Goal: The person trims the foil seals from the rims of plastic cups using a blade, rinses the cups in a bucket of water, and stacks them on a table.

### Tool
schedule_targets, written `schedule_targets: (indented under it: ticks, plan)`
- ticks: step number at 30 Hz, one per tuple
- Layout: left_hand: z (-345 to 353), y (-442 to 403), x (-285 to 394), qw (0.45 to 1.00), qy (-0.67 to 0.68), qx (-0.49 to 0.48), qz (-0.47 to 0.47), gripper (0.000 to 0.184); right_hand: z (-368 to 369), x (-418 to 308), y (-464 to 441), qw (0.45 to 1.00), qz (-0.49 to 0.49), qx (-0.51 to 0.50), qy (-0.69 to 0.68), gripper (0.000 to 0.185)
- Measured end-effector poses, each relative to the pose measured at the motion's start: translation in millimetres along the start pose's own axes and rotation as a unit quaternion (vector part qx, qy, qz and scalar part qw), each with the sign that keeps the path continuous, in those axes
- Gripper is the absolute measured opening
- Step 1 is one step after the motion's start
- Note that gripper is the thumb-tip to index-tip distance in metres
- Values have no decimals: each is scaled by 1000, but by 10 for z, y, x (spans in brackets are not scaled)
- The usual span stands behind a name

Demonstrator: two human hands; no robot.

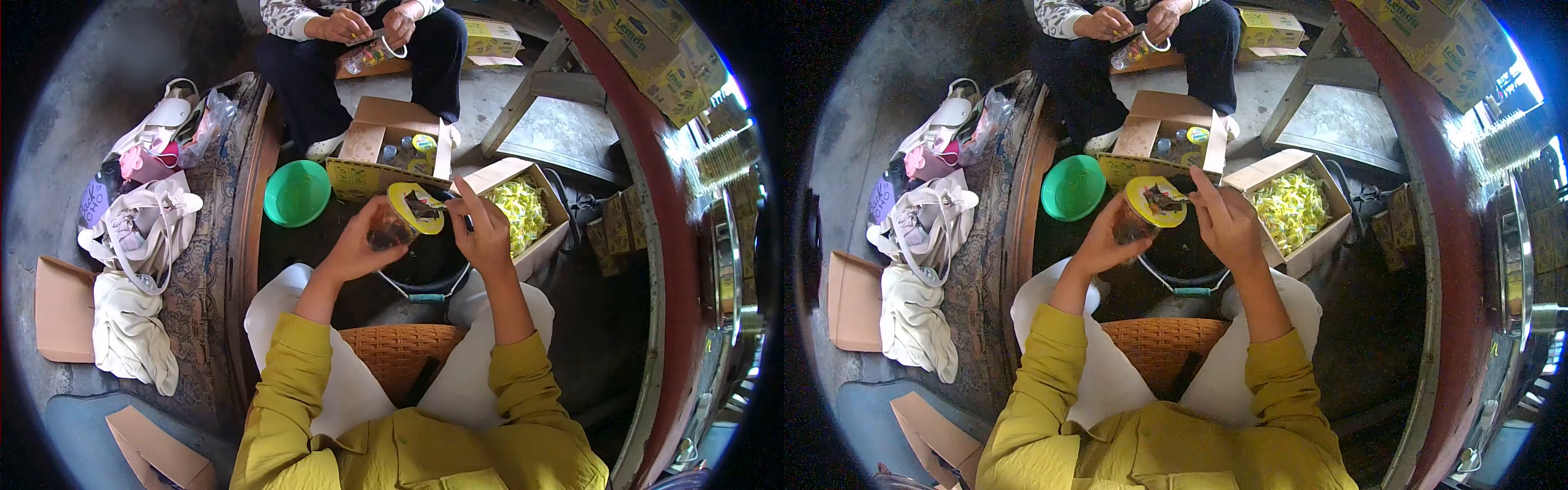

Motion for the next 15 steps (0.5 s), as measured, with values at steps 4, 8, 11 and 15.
schedule_targets:
  ticks: [4,8,11,15]
  plan:
    - [-82,-2,-181,999,22,33,-23,60,18,62,34,999,42,3,-20,48]
    - [-64,6,-119,998,53,14,9,63,19,129,45,985,144,14,-98,52]
    - [-62,11,-93,998,51,24,8,64,11,134,32,974,182,8,-136,54]
    - [-21,-8,69,998,-37,42,33,65,-39,70,-10,989,112,16,-95,51]
Point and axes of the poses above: each hand's wrist, its own y-axis away from the middle knuckle, its own z-axis out of the palm, x = y × z, the point moved 5 cm from there along -y, towards the middle knuckle, and after that the axes turned 7 degrees about -z, right-handed, at the moved point
